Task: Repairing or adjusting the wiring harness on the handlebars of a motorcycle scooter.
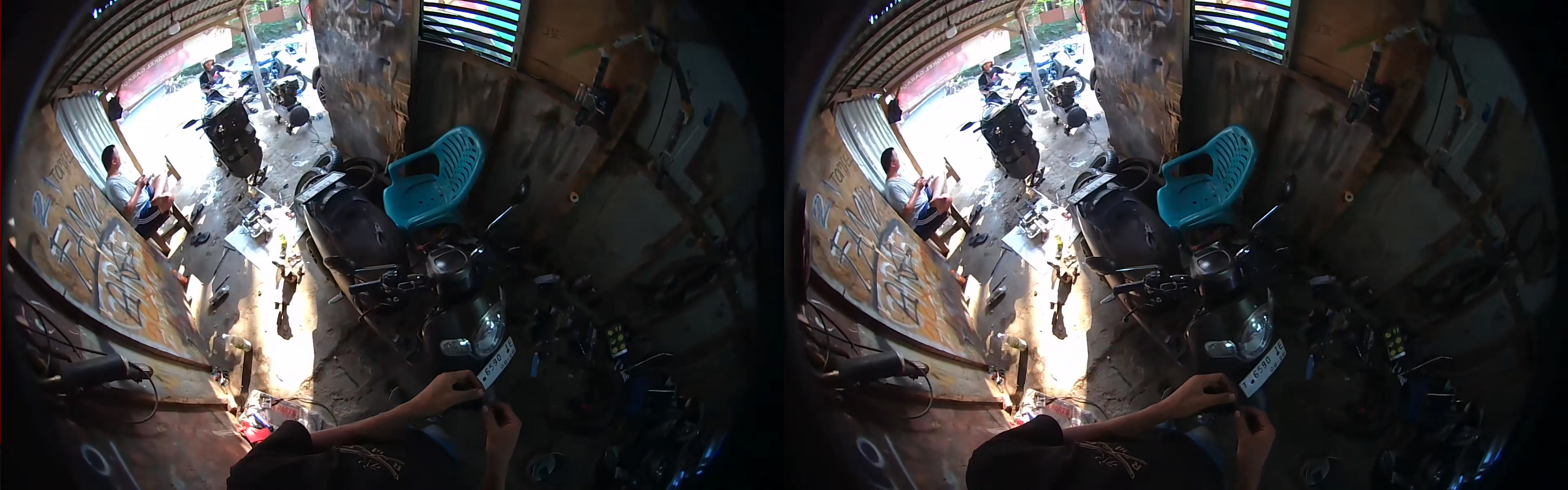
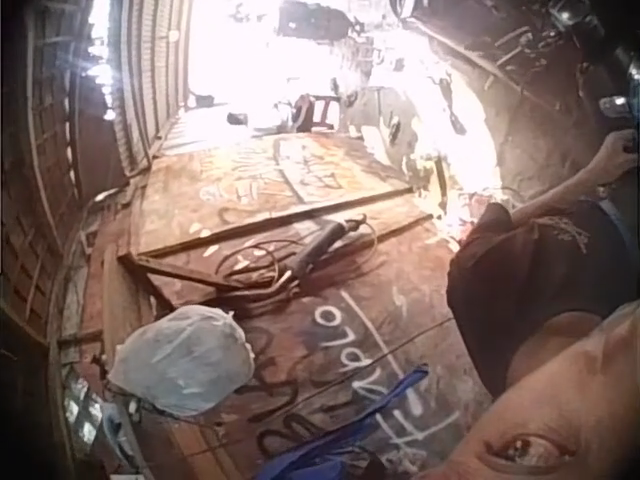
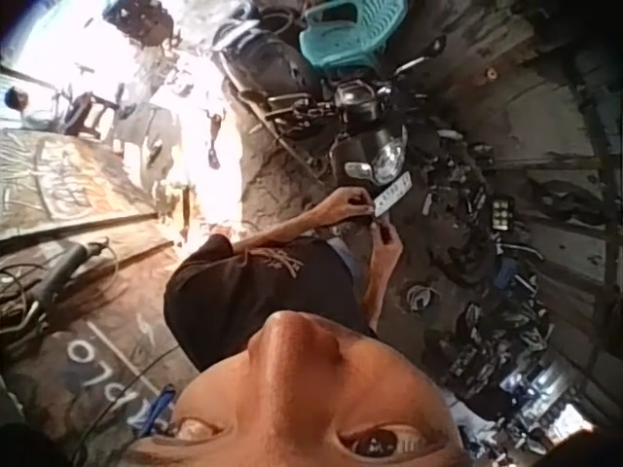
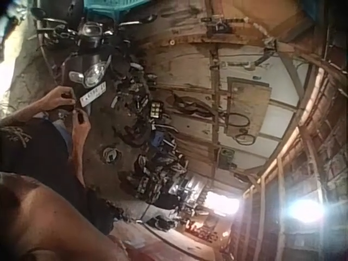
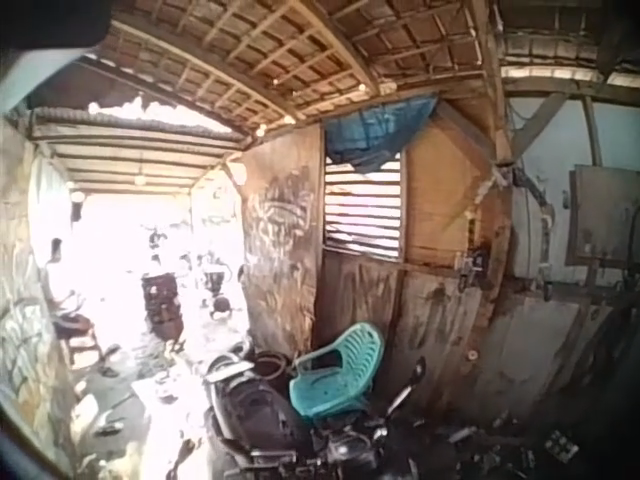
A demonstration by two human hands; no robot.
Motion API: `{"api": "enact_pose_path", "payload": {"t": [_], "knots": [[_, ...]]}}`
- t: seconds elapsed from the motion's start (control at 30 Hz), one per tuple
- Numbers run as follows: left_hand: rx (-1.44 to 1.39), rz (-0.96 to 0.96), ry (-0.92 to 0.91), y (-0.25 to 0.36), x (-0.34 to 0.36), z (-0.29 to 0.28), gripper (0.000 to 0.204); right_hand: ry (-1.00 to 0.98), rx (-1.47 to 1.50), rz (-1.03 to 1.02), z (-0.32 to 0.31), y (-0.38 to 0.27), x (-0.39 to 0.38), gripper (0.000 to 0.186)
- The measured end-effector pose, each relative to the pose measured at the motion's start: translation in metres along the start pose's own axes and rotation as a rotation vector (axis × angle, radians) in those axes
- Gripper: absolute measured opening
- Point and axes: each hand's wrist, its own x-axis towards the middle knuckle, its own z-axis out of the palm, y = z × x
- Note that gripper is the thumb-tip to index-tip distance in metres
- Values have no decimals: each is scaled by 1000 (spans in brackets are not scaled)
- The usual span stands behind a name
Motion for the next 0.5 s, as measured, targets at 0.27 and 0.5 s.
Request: {"api": "enact_pose_path", "payload": {"t": [0.27, 0.5], "knots": [[260, -4, 99, -5, -66, 12, 29, -24, 24, 44, 17, 14, -55, 12], [316, -142, 231, 4, -109, 14, 29, 140, -9, -4, 53, 34, -94, 13]]}}
